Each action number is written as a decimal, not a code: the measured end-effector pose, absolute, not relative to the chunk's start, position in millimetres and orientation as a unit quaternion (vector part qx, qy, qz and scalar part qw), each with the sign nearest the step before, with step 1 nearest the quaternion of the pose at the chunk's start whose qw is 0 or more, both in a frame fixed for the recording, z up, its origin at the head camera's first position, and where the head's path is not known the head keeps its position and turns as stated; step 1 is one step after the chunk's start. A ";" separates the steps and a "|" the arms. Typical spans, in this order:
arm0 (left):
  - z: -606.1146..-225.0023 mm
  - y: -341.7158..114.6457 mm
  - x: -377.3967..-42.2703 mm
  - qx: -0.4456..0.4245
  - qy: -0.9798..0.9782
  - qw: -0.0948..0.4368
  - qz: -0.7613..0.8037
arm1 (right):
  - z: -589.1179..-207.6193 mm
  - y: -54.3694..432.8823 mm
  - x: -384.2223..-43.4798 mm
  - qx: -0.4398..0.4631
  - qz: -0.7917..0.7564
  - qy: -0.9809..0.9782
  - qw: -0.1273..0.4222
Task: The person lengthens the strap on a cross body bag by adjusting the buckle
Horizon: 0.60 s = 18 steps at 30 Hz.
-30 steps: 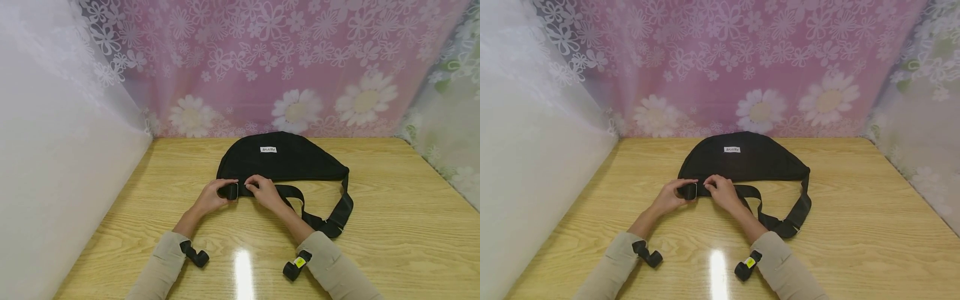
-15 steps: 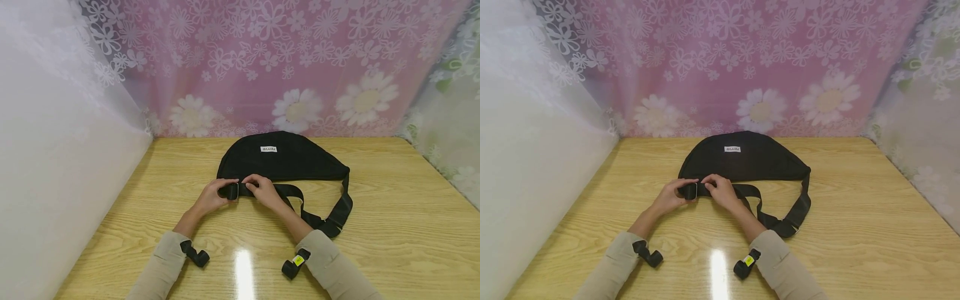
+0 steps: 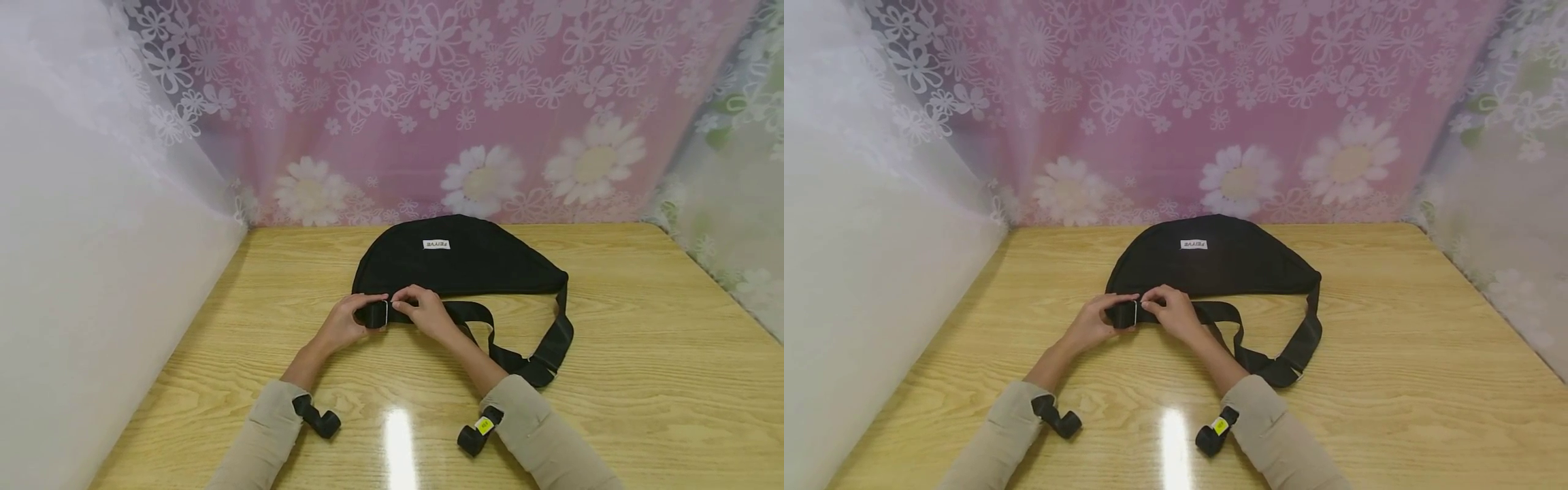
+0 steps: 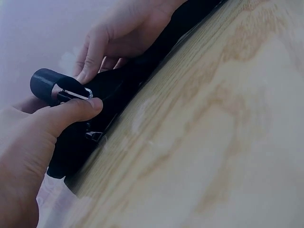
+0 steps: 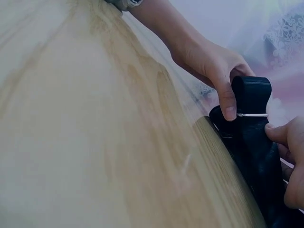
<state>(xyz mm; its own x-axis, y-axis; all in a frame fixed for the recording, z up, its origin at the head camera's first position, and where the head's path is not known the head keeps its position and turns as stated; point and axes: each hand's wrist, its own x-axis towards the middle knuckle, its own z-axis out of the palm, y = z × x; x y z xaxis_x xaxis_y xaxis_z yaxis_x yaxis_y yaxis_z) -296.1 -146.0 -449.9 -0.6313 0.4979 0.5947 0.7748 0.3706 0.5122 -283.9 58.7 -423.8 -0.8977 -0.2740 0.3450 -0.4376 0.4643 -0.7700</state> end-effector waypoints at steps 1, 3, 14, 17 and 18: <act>-449.9 -145.9 -295.8 -0.393 -0.809 0.173 -0.402 | -423.9 57.8 -283.8 0.211 0.470 -0.852 0.090; -449.5 -145.7 -295.0 -0.394 -0.806 0.172 -0.406 | -423.9 56.9 -283.1 0.212 0.464 -0.855 0.095; -448.4 -145.5 -294.2 -0.373 -0.816 0.137 -0.419 | -418.1 60.3 -278.0 0.333 0.268 -0.895 0.126; -447.9 -145.8 -294.3 -0.378 -0.814 0.131 -0.421 | -417.5 60.0 -278.0 0.353 0.221 -0.899 0.137; -447.8 -145.8 -294.3 -0.380 -0.813 0.129 -0.422 | -417.6 60.1 -278.2 0.357 0.212 -0.899 0.141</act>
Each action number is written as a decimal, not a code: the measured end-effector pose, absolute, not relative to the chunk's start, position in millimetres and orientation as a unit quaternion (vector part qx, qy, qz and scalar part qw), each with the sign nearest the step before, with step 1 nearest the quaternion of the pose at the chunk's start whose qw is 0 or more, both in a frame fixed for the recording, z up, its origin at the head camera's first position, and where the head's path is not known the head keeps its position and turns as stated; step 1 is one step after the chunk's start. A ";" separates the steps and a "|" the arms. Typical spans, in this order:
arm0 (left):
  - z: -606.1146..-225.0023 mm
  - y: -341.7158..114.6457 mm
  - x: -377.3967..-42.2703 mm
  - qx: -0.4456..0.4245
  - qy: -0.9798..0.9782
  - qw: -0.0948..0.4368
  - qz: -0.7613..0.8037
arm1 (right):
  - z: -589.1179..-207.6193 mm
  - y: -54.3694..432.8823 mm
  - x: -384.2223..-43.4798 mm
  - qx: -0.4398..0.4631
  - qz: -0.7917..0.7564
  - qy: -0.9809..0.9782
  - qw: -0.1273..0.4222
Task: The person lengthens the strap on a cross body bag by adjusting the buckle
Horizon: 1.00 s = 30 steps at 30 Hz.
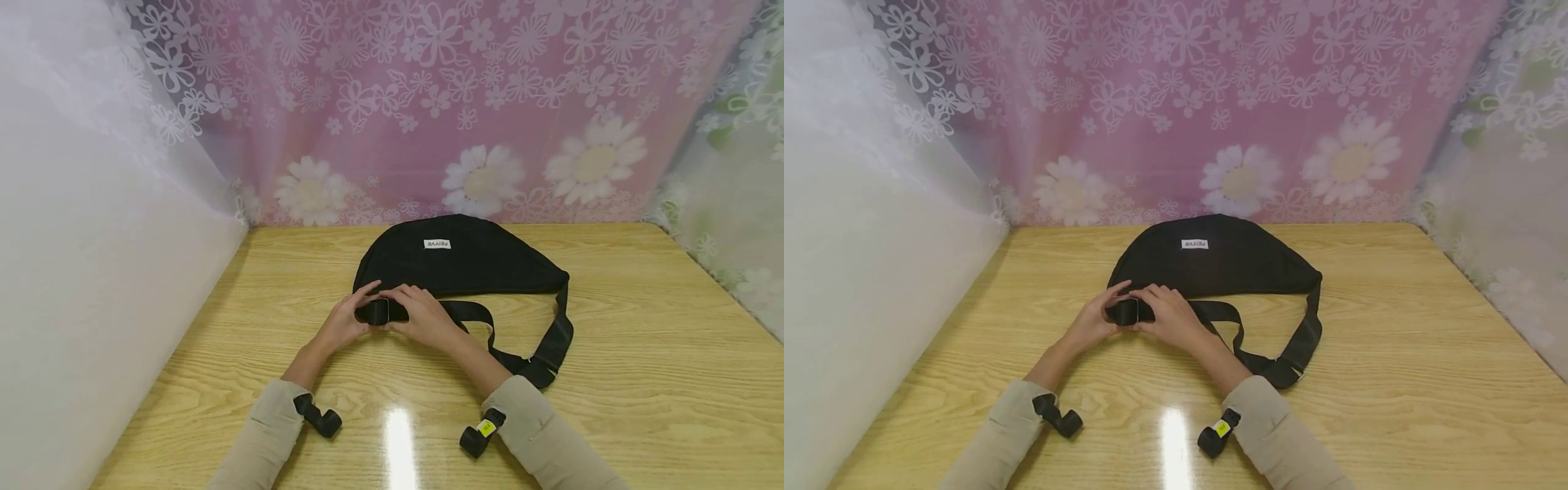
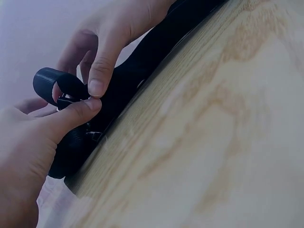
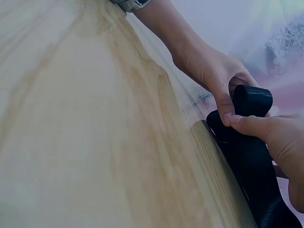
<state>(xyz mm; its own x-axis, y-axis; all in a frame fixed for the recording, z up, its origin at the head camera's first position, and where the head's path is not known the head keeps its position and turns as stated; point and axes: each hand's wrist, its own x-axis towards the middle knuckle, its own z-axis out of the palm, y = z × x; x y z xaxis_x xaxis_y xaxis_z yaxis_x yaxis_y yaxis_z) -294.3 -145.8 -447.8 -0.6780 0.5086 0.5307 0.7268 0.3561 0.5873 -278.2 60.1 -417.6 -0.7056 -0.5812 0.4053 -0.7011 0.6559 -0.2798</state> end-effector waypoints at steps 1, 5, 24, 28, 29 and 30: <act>-447.4 -145.9 -293.9 -0.381 -0.813 0.128 -0.421 | -417.7 60.2 -278.5 0.360 0.205 -0.899 0.146; -446.7 -146.3 -292.5 -0.372 -0.824 0.126 -0.409 | -418.0 61.7 -280.8 0.378 0.199 -0.890 0.156; -445.4 -149.2 -292.4 -0.364 -0.840 0.130 -0.381 | -426.4 62.8 -286.2 0.403 0.183 -0.870 0.216; -445.8 -150.2 -292.9 -0.357 -0.848 0.126 -0.371 | -428.1 62.2 -286.7 0.392 0.202 -0.873 0.209; -445.4 -150.0 -292.2 -0.351 -0.852 0.128 -0.366 | -428.1 62.2 -286.8 0.388 0.203 -0.875 0.204; -444.9 -149.5 -291.4 -0.346 -0.856 0.131 -0.360 | -428.0 62.3 -286.9 0.384 0.204 -0.879 0.198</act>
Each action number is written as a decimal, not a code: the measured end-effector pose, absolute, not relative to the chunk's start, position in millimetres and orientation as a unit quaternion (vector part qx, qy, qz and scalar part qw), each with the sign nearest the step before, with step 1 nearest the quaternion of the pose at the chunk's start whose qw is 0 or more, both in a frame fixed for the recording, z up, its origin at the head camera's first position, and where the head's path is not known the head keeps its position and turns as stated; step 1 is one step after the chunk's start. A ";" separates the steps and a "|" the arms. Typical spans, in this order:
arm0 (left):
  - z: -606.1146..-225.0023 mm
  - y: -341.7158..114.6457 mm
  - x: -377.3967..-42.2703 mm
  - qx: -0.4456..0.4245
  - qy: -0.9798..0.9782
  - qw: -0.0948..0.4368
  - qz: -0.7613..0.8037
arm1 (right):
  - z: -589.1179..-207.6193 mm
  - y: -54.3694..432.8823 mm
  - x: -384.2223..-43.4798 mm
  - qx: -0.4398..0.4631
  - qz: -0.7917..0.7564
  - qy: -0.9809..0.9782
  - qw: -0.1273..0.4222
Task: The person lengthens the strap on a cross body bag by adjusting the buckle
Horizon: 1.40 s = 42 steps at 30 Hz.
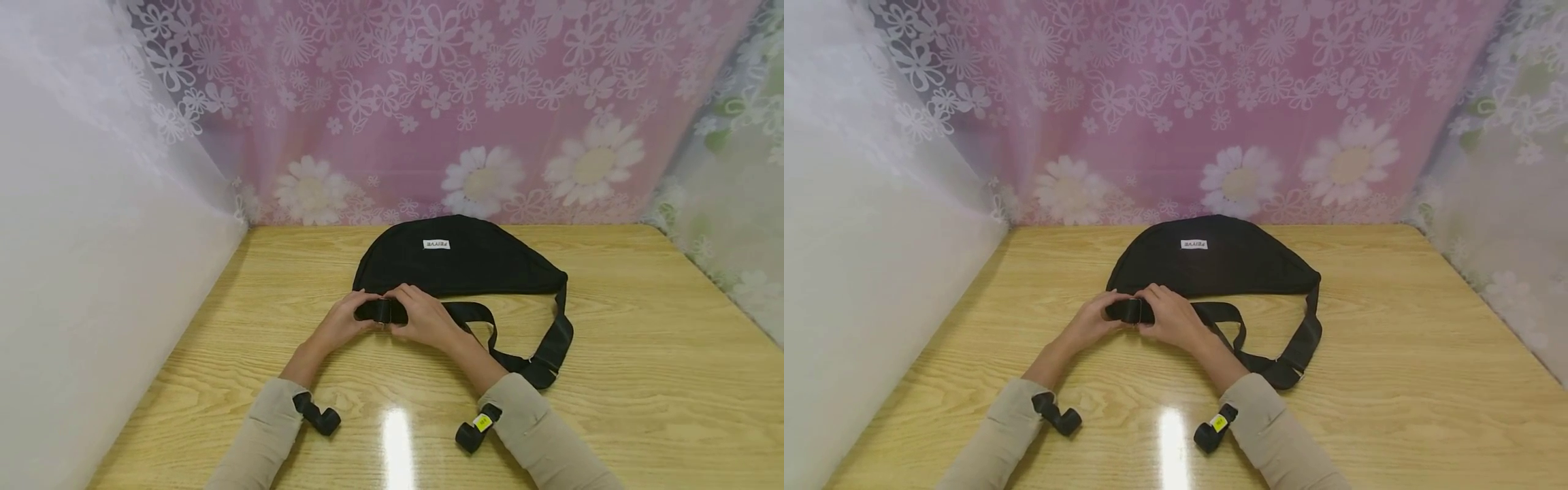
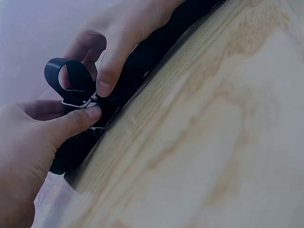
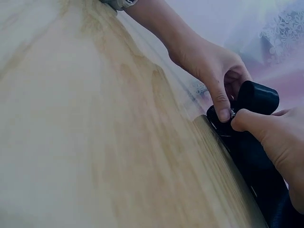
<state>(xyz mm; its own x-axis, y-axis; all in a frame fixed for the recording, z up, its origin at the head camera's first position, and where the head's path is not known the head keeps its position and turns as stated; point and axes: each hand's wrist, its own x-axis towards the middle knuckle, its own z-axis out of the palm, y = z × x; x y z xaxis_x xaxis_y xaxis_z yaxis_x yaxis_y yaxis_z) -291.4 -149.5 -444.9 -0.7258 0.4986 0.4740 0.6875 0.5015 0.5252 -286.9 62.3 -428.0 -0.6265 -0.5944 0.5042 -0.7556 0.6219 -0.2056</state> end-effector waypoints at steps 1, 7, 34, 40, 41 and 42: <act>-443.5 -148.4 -290.7 -0.344 -0.859 0.135 -0.355 | -427.6 62.5 -286.8 0.382 0.206 -0.880 0.192; -436.0 -139.4 -286.3 -0.335 -0.871 0.151 -0.326 | -427.6 67.4 -287.6 0.360 0.229 -0.890 0.162; -419.8 -148.1 -311.9 -0.288 -0.830 -0.074 -0.472 | -437.8 88.0 -296.1 0.447 0.375 -0.797 0.158; -419.8 -149.2 -313.0 -0.296 -0.828 -0.071 -0.470 | -437.5 88.8 -295.9 0.457 0.374 -0.788 0.175; -419.9 -149.4 -313.2 -0.298 -0.828 -0.070 -0.469 | -437.3 88.8 -295.6 0.458 0.373 -0.787 0.176; -419.9 -149.6 -313.4 -0.300 -0.828 -0.069 -0.468 | -437.3 88.9 -295.6 0.459 0.373 -0.787 0.178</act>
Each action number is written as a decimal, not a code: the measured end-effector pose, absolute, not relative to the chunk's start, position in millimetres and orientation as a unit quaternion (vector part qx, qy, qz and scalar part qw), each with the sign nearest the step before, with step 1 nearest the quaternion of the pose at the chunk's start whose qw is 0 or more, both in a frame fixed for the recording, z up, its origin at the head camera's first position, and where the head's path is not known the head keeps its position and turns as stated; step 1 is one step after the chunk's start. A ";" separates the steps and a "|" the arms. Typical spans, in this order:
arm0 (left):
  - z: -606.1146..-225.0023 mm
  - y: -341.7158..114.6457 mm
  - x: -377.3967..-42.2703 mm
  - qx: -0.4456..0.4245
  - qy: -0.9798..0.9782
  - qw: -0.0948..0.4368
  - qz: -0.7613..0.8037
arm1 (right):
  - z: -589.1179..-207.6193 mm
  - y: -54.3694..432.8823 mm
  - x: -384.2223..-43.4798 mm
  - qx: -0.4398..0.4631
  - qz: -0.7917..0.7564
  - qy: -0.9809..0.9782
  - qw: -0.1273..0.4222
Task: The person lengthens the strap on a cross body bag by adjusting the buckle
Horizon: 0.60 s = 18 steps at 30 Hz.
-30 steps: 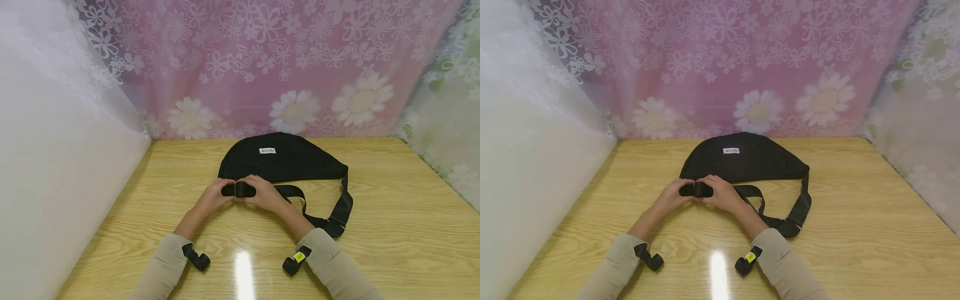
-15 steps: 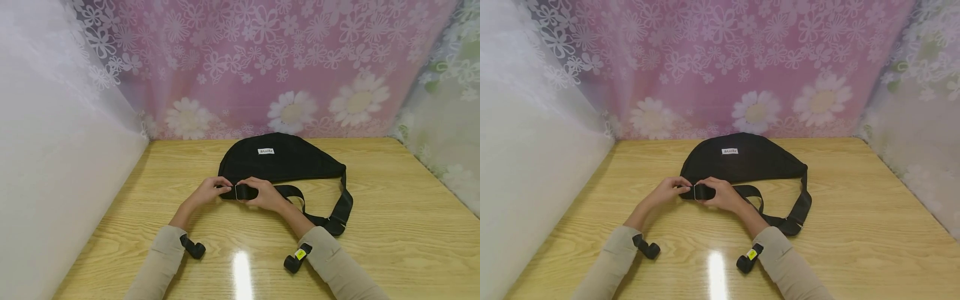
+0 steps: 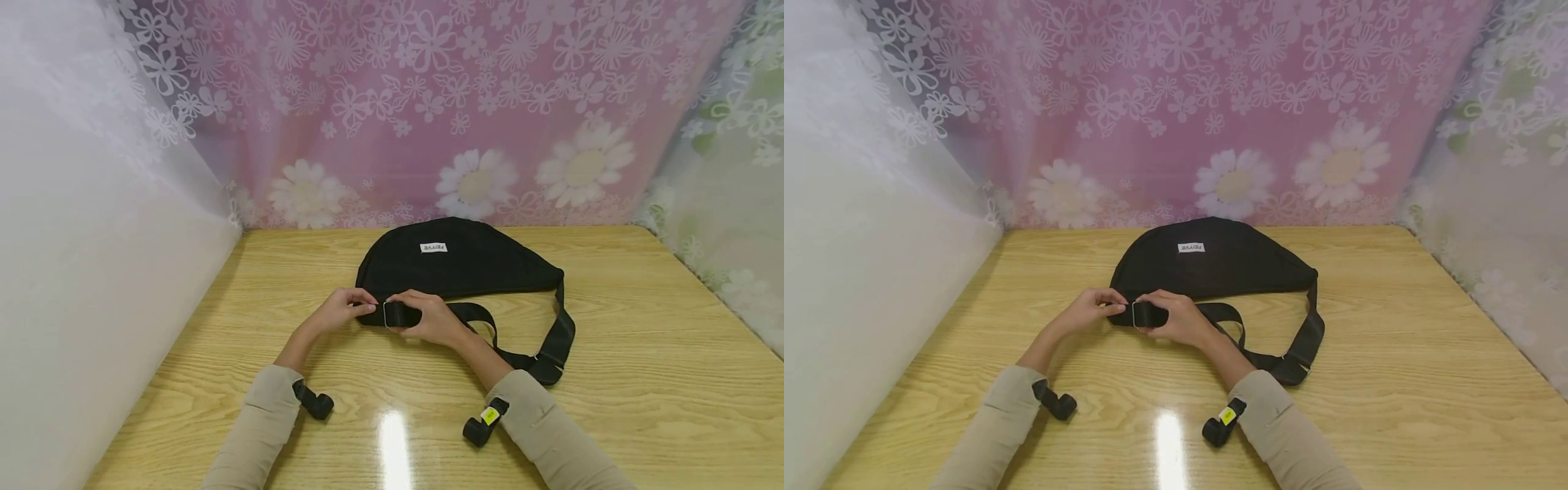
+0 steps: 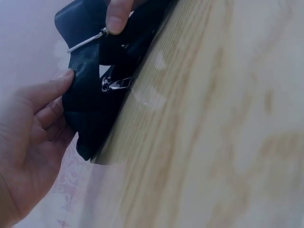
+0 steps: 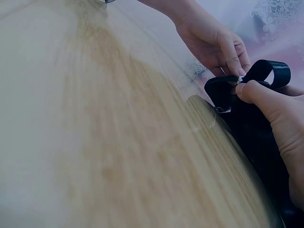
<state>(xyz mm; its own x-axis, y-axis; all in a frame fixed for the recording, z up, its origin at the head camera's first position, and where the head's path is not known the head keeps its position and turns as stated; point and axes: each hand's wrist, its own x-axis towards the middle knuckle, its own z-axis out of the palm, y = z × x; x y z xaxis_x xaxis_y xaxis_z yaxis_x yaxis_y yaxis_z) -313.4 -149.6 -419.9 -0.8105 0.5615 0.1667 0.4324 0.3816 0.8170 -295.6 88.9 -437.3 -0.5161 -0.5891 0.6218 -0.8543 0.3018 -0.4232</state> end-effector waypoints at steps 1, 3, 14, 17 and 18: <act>-420.0 -149.8 -313.6 0.302 0.829 0.068 0.467 | -437.4 89.0 -295.5 0.459 0.371 -0.787 0.180; -419.8 -150.3 -313.6 0.303 0.829 0.066 0.465 | -436.8 89.2 -295.2 0.459 0.371 -0.786 0.185; -394.9 -148.4 -294.6 0.299 0.824 0.076 0.475 | -435.8 94.1 -294.6 0.454 0.372 -0.788 0.187; -390.0 -147.3 -291.4 0.299 0.824 0.076 0.475 | -435.9 95.8 -294.5 0.453 0.371 -0.788 0.193; -389.8 -147.3 -291.4 0.299 0.824 0.075 0.475 | -435.8 96.6 -294.4 0.453 0.370 -0.787 0.195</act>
